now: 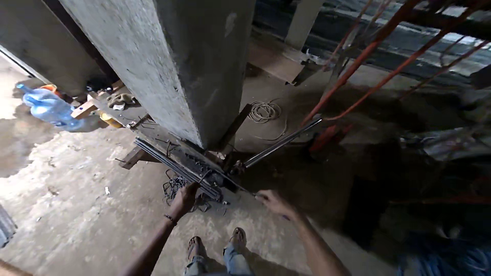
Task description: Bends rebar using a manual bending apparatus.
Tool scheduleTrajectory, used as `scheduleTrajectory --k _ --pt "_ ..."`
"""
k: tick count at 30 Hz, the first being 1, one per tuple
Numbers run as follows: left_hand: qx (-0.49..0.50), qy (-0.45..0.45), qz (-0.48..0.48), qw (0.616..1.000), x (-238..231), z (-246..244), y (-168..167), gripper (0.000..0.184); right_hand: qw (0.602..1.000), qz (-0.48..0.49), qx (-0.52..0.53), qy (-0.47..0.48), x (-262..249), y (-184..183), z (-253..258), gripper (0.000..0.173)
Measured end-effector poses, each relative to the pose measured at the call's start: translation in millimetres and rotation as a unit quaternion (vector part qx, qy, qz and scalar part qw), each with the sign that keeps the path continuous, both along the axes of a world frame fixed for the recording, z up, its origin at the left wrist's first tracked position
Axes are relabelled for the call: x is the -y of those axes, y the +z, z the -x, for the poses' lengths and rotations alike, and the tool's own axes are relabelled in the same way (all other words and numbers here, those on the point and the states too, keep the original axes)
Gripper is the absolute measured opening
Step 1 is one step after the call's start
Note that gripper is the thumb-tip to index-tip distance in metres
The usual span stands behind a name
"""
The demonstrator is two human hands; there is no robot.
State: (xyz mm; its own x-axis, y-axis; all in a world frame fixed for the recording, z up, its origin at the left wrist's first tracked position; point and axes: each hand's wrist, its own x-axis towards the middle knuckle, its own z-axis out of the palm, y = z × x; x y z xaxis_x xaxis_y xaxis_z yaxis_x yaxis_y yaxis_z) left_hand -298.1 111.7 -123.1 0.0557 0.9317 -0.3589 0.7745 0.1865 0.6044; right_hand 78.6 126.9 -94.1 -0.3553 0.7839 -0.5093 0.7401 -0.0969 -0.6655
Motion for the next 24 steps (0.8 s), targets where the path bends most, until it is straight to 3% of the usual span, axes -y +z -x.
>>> scheduleTrajectory --k 1,3,6,10,13,16,20,24 --pt "0.003 -0.001 -0.010 1.000 1.7 0.6 -0.4 0.032 0.999 -0.041 0.007 -0.010 -18.7 3.6 -9.3 0.036" --pt "0.014 -0.003 -0.004 1.000 4.5 3.3 -1.6 0.031 0.986 -0.136 0.087 -0.039 -69.6 5.9 -25.9 0.053" --pt "0.021 -0.003 0.007 1.000 1.3 7.7 -6.1 0.030 0.931 -0.274 0.241 0.014 -148.9 -6.7 -44.4 0.080" --pt "0.019 0.010 0.000 1.000 2.4 8.7 -8.8 0.031 0.893 -0.323 0.287 0.124 -190.6 -50.5 -66.9 0.039" --pt "0.021 0.003 -0.026 0.999 1.9 10.2 -13.8 0.031 0.913 -0.262 0.274 0.150 -173.9 -41.8 -94.0 0.043" --pt "0.007 -0.014 -0.023 1.000 -2.3 13.1 -5.6 0.031 0.945 -0.179 0.269 0.057 -144.0 -32.1 -161.8 0.052" --pt "-0.020 -0.045 -0.011 0.999 -9.4 18.6 7.3 0.031 0.933 -0.168 0.303 -0.092 -98.1 -41.7 -284.3 0.049" --pt "-0.018 -0.066 -0.002 0.998 -15.0 22.0 15.9 0.031 0.923 -0.133 0.336 -0.136 -50.5 -43.9 -322.8 0.046"
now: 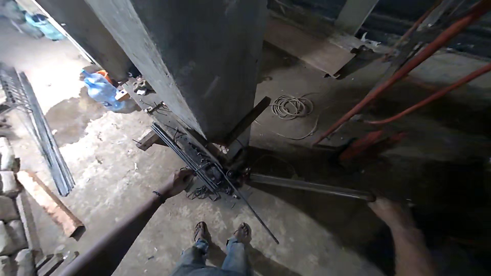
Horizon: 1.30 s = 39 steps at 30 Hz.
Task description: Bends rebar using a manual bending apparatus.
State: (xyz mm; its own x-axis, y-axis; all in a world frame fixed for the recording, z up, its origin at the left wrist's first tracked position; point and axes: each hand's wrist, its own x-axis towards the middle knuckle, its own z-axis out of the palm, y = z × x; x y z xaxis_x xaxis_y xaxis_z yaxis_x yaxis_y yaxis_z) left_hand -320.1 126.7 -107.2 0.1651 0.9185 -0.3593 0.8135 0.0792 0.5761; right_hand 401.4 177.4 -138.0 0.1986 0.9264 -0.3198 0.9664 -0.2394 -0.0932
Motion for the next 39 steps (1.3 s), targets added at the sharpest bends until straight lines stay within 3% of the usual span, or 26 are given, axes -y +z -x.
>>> scheduleTrajectory --k 5,9,15,19,23,25,28,32,39 --pt "0.020 -0.007 -0.012 1.000 -6.6 6.0 -5.0 0.028 0.995 -0.103 0.008 0.002 67.0 -28.9 0.5 0.028" --pt "0.010 -0.078 -0.063 0.995 -18.7 20.0 -14.0 0.030 0.983 -0.177 0.009 -0.046 126.8 -27.6 24.3 0.022" --pt "0.003 -0.097 0.017 0.995 -22.7 22.9 -6.2 0.032 0.970 -0.167 0.022 -0.175 177.5 -12.0 68.4 0.020" --pt "0.083 -0.082 0.099 0.988 -27.3 28.0 0.9 0.034 0.947 -0.166 0.017 -0.276 272.5 -32.8 107.7 0.031" --pt "0.269 -0.030 0.245 0.931 -34.1 37.6 0.1 0.027 0.907 -0.190 -0.004 -0.377 370.6 -40.0 190.3 0.039" --pt "0.307 -0.023 0.291 0.906 -41.8 39.6 9.1 0.025 0.875 -0.231 -0.012 -0.425 408.9 -47.5 240.5 0.042" --pt "0.309 -0.011 0.303 0.902 -40.4 36.0 28.0 0.022 0.842 -0.244 0.018 -0.481 453.6 -57.4 310.6 0.041" --pt "0.309 -0.011 0.322 0.895 -47.9 33.8 32.7 0.018 0.824 -0.190 0.148 -0.513 495.0 -74.8 374.5 0.032" --pt "0.302 -0.049 0.344 0.888 -56.7 31.7 31.8 0.015 0.762 -0.158 0.188 -0.599 506.2 -56.9 512.9 0.030"
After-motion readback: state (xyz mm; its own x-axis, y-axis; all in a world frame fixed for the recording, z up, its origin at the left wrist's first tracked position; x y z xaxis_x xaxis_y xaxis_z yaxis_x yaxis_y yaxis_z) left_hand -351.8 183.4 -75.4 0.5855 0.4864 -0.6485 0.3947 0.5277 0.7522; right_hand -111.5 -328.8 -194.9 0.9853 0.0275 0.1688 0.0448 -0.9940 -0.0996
